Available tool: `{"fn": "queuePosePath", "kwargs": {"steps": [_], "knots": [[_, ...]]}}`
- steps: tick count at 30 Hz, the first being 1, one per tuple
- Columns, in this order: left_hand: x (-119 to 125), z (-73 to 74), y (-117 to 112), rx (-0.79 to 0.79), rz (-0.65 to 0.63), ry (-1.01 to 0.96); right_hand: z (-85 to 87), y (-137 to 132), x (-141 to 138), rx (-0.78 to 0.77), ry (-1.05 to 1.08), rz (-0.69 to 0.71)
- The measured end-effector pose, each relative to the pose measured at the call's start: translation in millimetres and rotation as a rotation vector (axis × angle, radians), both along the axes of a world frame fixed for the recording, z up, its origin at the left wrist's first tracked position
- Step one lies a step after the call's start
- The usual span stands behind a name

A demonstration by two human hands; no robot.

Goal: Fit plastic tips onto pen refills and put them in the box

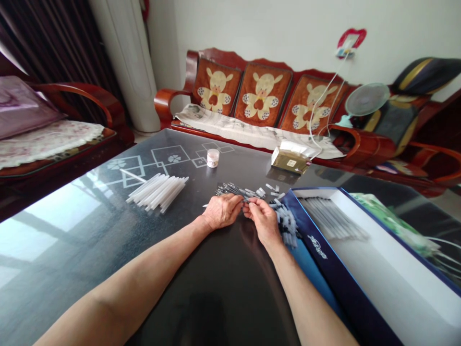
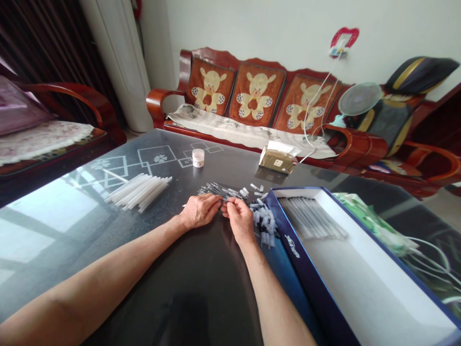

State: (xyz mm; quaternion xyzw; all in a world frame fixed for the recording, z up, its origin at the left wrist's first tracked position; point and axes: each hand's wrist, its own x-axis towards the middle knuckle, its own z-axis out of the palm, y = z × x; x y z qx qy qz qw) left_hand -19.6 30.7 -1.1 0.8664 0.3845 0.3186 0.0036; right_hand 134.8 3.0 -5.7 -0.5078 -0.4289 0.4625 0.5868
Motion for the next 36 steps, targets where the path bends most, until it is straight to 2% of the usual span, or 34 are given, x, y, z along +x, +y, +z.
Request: {"fn": "queuePosePath", "kwargs": {"steps": [3, 13, 25, 36], "knots": [[0, 0.5, 0, -0.004, -0.005, 0.006, -1.7, 0, 4, 0.04, -0.022, 0.013], [0, 2.3, -2, -0.022, 0.002, 0.074, -4.6, 3, 8, 0.15, -0.29, 0.016], [-1, 1.4, -1, -0.046, 0.007, 0.084, -1.8, 4, 5, 0.131, -0.263, 0.041], [-2, 2.8, -1, -0.036, -0.013, 0.029, -5.5, 5, 11, 0.211, -0.393, 0.055]]}}
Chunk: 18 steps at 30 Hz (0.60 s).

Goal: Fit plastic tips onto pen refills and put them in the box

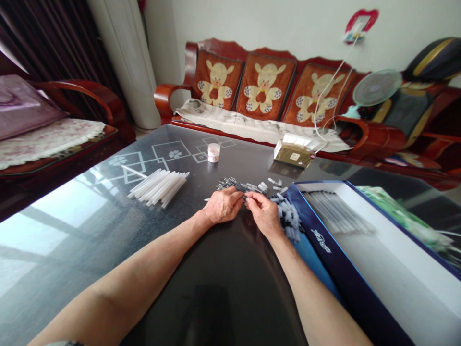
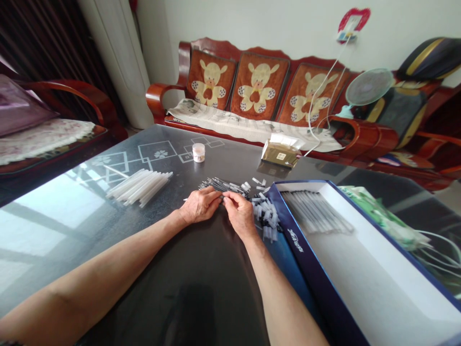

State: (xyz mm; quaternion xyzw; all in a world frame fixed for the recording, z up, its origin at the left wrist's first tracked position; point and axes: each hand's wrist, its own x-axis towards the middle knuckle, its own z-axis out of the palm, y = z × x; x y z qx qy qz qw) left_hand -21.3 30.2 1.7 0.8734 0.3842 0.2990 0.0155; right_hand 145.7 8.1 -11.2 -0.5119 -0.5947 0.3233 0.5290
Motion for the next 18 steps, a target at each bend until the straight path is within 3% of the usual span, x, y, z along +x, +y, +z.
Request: {"fn": "queuePosePath", "kwargs": {"steps": [7, 13, 18], "knots": [[0, 1.5, 0, 0.071, -0.003, 0.036, 4.0, 0, 2, -0.087, 0.069, 0.053], [-1, 0.5, 1, 0.125, -0.045, 0.049, 12.4, -5, 6, -0.034, -0.247, -0.023], [-1, -0.3, 1, 0.125, -0.031, 0.045, 17.0, -11, 3, 0.036, -0.283, -0.025]]}}
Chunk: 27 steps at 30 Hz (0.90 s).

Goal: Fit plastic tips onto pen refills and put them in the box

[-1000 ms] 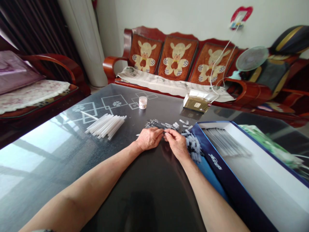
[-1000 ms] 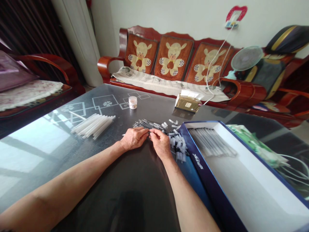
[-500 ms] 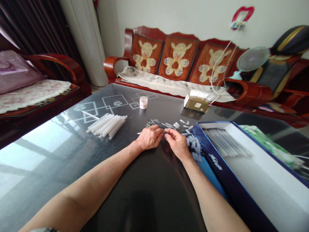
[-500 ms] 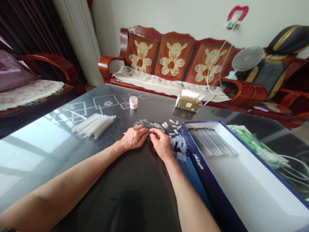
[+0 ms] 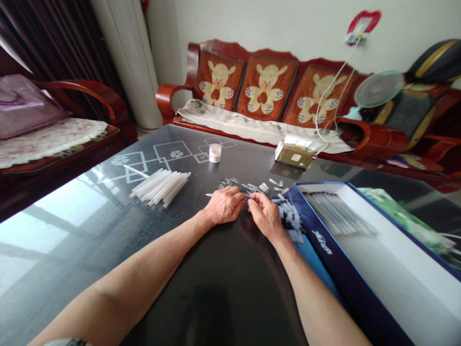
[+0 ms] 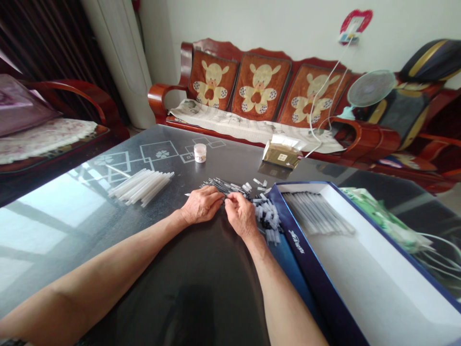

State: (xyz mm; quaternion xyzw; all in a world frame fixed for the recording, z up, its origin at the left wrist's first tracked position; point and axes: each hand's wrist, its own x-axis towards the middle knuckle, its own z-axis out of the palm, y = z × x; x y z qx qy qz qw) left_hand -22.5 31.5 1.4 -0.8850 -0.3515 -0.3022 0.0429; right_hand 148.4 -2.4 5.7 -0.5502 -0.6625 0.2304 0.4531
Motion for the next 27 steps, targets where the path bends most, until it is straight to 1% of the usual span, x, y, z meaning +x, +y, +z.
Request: {"fn": "queuePosePath", "kwargs": {"steps": [4, 9, 14, 17, 20, 23, 27], "knots": [[0.0, 1.3, -1.0, -0.004, -0.013, 0.003, 0.8, -0.2, -0.9, 0.016, -0.054, 0.027], [-0.2, 0.8, -1.2, -0.005, -0.039, 0.009, 2.6, -0.2, 0.7, -0.005, -0.137, -0.008], [0.0, 1.2, -1.2, 0.0, -0.028, 0.007, 2.2, -2.0, 1.2, 0.032, -0.135, 0.015], [-0.1, 2.7, -1.8, -0.005, -0.037, 0.015, 3.4, -1.8, 0.8, 0.044, -0.175, 0.024], [-0.4, 3.2, -2.1, -0.007, -0.046, 0.028, 4.6, -0.7, 0.5, 0.027, -0.21, 0.006], [-0.7, 1.8, -1.6, -0.005, -0.048, 0.025, 4.4, -0.7, -0.1, 0.02, -0.201, -0.031], [-1.0, 1.0, -0.4, -0.021, -0.047, 0.006, 4.3, -2.6, -2.7, 0.037, -0.201, -0.003]]}}
